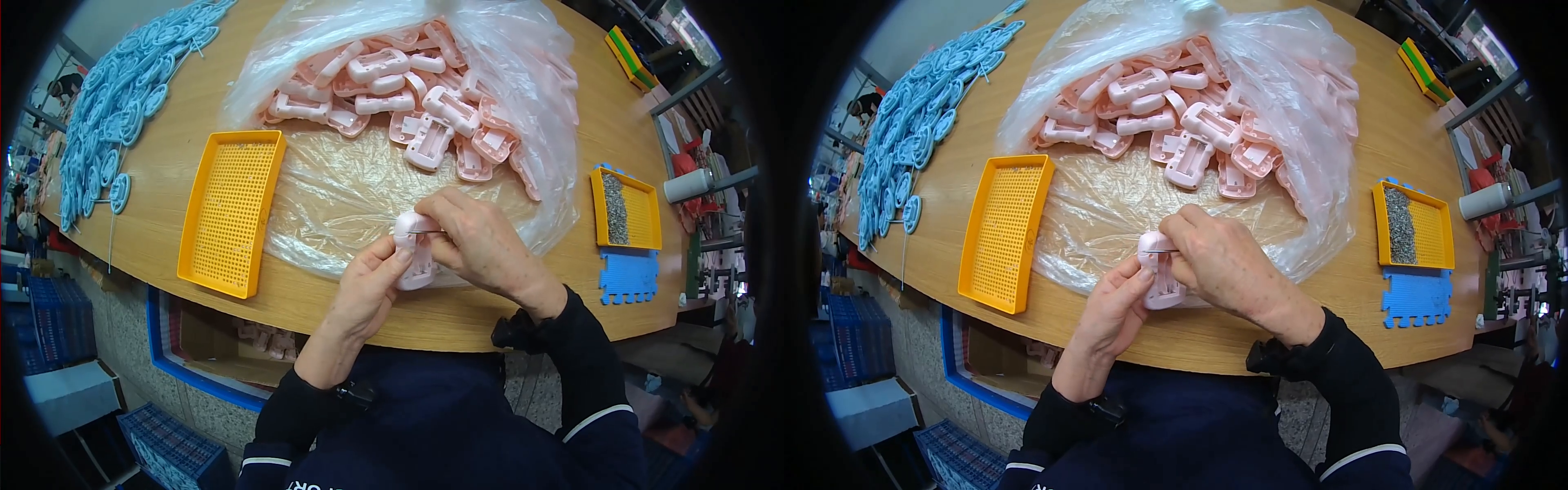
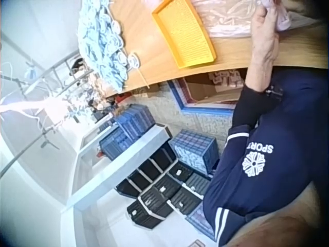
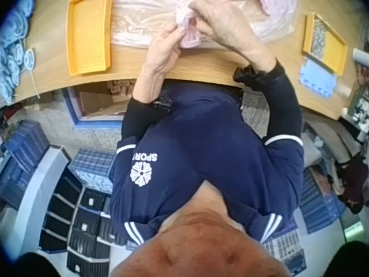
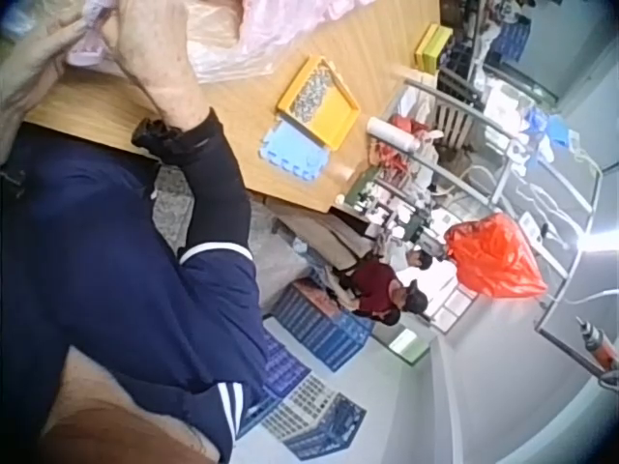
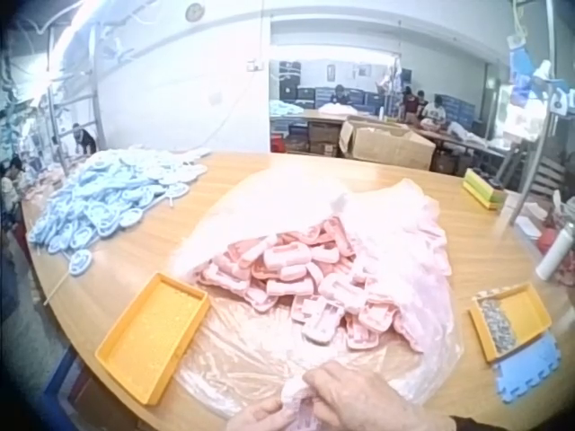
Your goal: Assembling small plastic housing components using a manual screwdriver in a factory setting.
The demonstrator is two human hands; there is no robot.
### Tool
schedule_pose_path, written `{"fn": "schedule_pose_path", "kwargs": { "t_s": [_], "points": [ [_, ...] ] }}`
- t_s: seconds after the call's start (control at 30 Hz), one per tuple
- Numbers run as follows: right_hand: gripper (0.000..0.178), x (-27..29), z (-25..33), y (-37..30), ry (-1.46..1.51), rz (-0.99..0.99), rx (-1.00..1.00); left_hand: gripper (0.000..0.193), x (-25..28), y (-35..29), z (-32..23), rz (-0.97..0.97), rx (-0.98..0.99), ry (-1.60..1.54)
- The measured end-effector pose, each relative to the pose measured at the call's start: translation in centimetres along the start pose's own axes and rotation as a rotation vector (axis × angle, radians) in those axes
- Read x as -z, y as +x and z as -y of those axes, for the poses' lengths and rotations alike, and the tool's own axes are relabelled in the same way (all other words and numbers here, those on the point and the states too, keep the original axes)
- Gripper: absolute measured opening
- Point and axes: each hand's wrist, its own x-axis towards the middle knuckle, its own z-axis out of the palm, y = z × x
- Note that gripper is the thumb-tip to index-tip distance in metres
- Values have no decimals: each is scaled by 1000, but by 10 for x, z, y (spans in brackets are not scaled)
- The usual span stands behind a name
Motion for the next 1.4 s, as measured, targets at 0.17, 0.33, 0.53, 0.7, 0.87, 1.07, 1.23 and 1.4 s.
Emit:
{"fn": "schedule_pose_path", "kwargs": {
  "t_s": [0.17, 0.33, 0.53, 0.7, 0.87, 1.07, 1.23, 1.4],
  "points": [
    [28, 2, 5, -5, 146, 2, 11, 39, -2, -12, 0, 42, -27, 25],
    [29, -9, 17, -26, 291, -5, -7, 43, 14, -32, 5, 97, -5, 154],
    [26, 4, -2, -33, 533, 62, -341, 42, 18, -38, 1, 106, 72, 110],
    [19, -1, -55, -24, 173, -134, -264, 42, 12, -39, -22, -42, -131, 42],
    [13, -16, -54, -19, -1, -6, -228, 46, 20, -36, -28, -136, -181, 110],
    [13, -28, -57, -17, -64, -28, -175, 40, 5, -35, -26, -138, -193, -6],
    [7, -16, -48, -18, 352, -47, -294, 30, 12, -20, -11, -74, -242, 344],
    [4, -4, -20, -12, 845, 90, -440, 17, -4, 0, -1, -147, -390, 596]
  ]
}}
